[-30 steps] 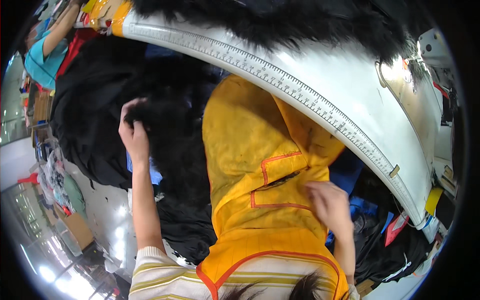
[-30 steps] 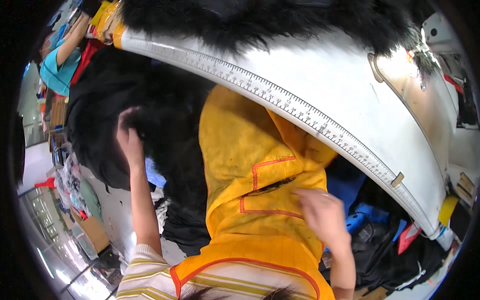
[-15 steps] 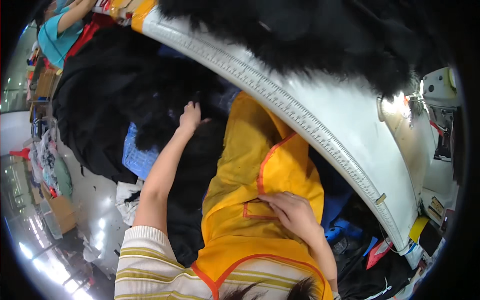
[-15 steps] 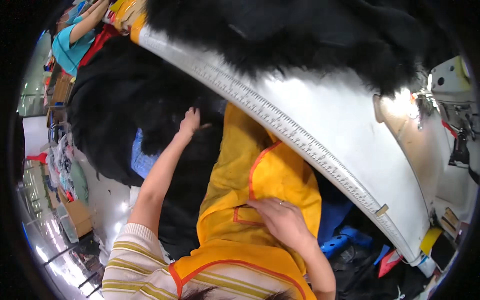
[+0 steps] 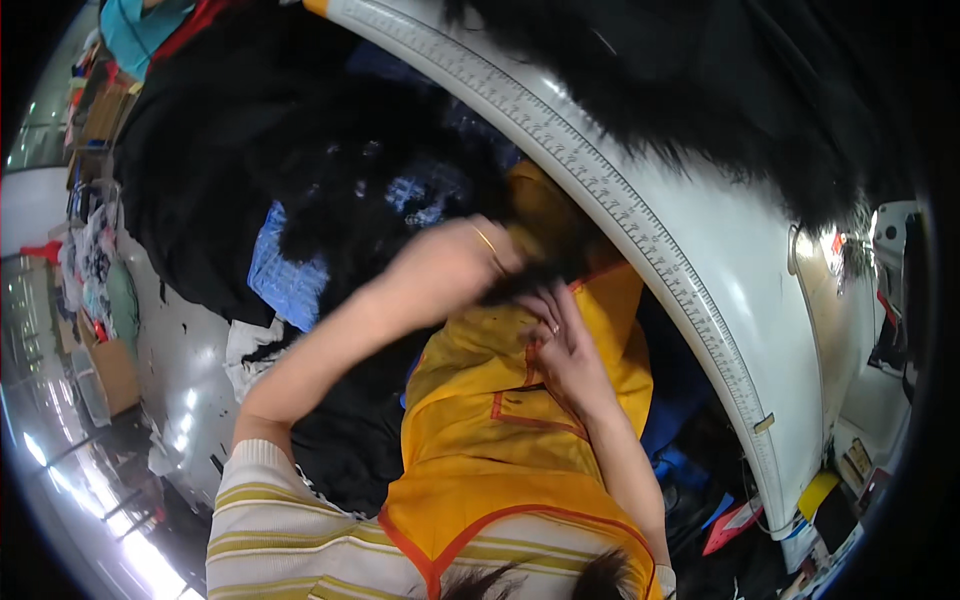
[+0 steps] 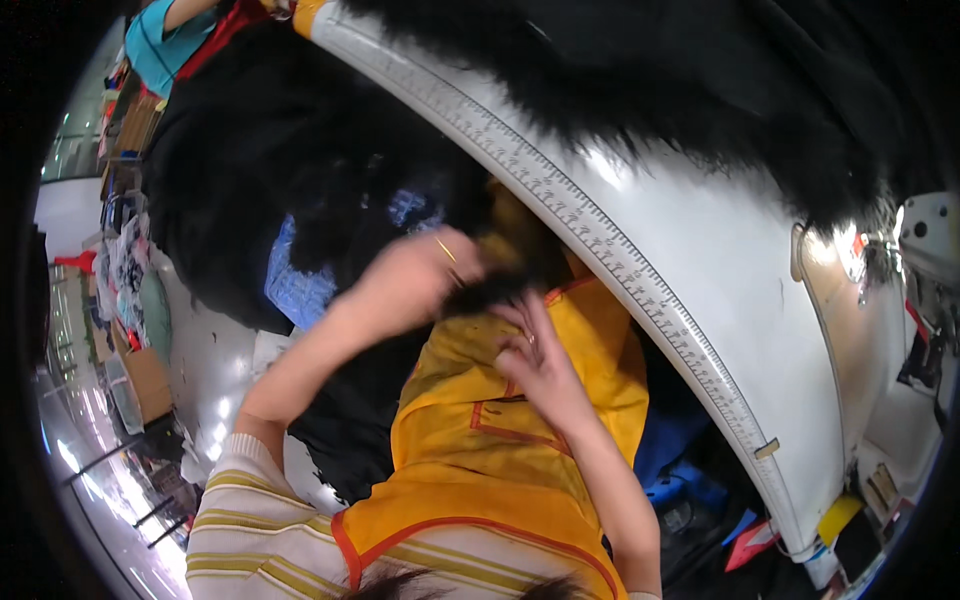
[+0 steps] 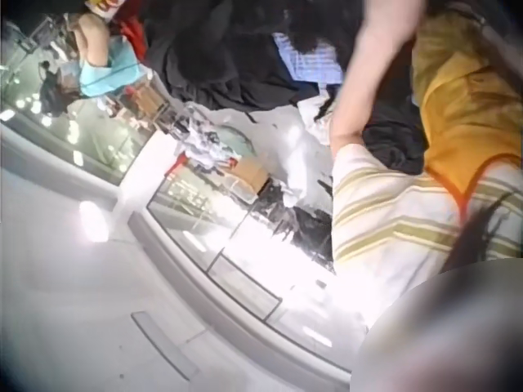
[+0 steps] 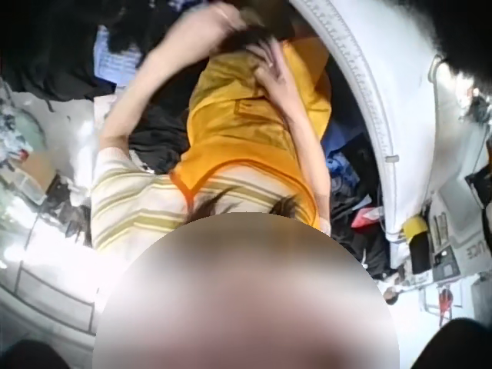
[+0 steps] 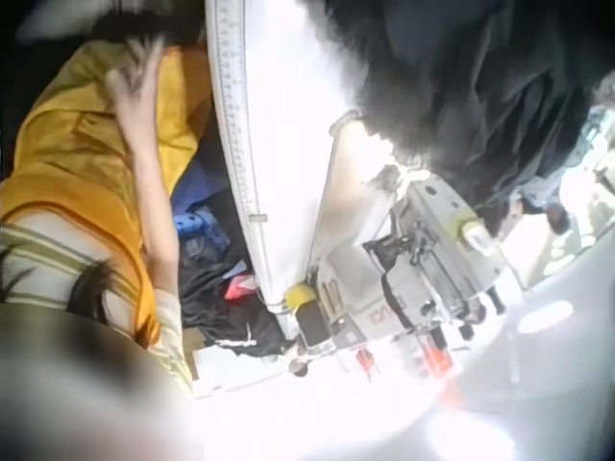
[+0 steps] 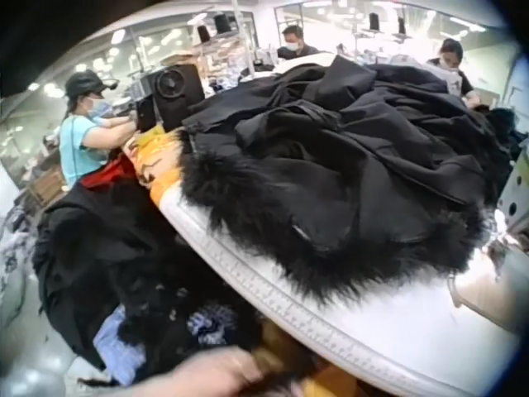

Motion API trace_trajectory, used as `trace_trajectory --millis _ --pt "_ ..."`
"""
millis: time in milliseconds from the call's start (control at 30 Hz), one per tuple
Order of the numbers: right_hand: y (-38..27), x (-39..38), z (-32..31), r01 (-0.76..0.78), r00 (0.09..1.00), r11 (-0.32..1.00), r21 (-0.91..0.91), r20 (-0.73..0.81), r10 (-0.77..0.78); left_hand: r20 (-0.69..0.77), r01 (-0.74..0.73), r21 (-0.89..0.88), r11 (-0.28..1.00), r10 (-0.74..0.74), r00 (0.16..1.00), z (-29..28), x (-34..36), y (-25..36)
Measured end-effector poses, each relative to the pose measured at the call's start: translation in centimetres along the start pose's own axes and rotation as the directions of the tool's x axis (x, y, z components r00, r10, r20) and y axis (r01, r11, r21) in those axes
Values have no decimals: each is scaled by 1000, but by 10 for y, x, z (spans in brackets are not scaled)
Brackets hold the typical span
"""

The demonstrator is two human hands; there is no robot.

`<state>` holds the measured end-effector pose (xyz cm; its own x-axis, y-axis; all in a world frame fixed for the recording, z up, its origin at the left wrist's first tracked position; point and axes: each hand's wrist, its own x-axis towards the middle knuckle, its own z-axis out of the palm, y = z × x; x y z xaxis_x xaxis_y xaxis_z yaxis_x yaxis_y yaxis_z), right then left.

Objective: Sewing fur trim onto black garments using an industrial sewing machine.

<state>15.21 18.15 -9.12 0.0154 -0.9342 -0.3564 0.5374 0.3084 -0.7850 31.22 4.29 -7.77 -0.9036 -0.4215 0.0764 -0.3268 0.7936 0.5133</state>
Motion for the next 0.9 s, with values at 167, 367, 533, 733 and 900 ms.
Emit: trace_trajectory --millis 167,367,533,733,900 --pt "-9 13 -11 76 992 893 -444 -59 -114 -18 52 -117 992 -55 998 46 -27 33" --pt "-54 -75 -50 36 955 730 -682 -192 -227 -273 795 42 605 -758 592 92 -126 -14" --pt "-111 -179 -118 394 609 730 -559 -436 -663 -181 856 63 513 -838 515 118 -169 -84" --pt "-156 -333 -183 824 419 555 -112 -538 -731 -551 645 90 759 -502 667 13 -131 -196" --pt "-150 -441 -220 252 651 -74 965 -226 -725 -722 344 184 921 -111 683 -132 -29 -246"
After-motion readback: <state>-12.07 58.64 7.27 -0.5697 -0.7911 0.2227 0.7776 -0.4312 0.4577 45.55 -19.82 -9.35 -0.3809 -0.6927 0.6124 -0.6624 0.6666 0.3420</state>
